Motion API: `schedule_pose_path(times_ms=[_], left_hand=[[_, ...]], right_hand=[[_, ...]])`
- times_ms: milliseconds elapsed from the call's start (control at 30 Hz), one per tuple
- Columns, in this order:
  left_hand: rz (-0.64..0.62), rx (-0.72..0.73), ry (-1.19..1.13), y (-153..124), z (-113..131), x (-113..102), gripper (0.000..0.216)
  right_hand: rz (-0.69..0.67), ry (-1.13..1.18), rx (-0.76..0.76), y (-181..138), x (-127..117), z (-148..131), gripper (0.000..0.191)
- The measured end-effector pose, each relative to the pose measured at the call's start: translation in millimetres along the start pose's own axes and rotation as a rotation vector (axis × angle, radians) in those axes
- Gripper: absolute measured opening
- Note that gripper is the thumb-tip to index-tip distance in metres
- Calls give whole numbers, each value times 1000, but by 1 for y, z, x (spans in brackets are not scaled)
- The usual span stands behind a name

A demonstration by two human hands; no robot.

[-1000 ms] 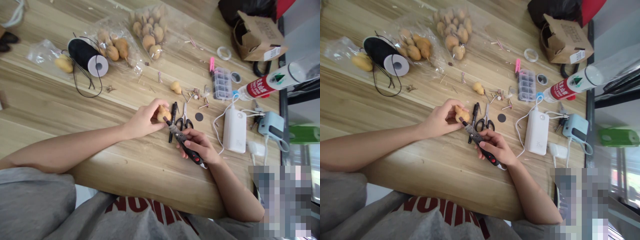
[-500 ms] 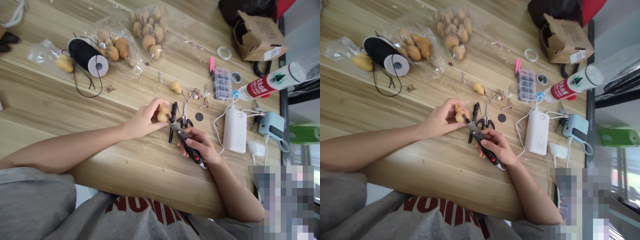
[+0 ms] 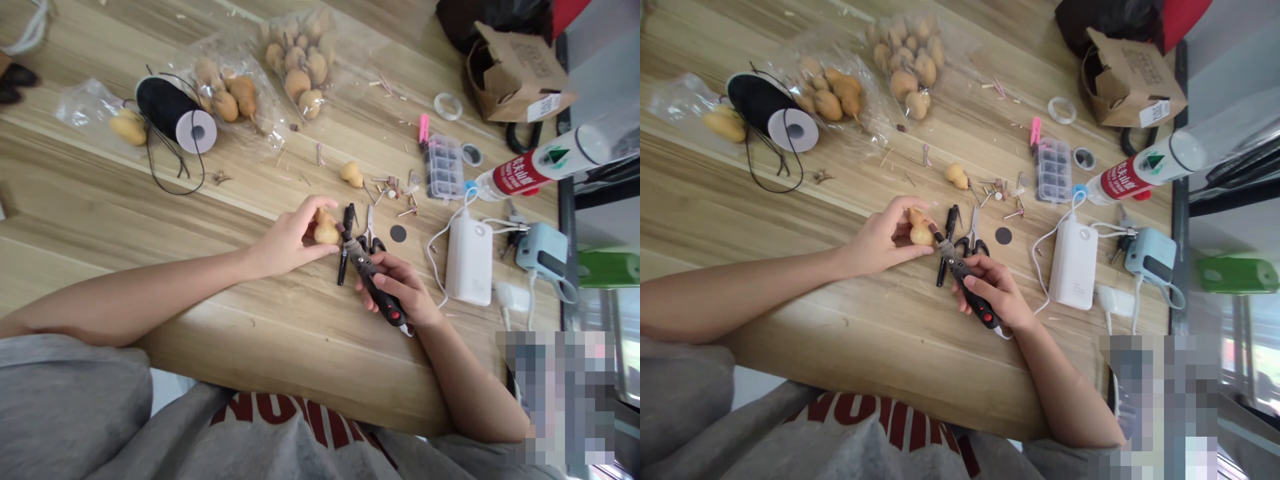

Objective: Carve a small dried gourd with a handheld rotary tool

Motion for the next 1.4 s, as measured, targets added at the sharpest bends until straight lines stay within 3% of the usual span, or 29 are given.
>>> schedule_pose_path(times_ms=[1400], left_hand=[[-19,48,43,-1,0,1,56]], right_hand=[[-87,0,-18,-1,3,-1,16]])
Point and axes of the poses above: each hand's wrist, its own y-axis towards the middle knuckle, its own x-axis out of the palm, z = x × y, the point moved 4 cm from there along y, towards the middle knuckle, and after that the axes turned 4 degrees about -y, right-handed, at the moved point
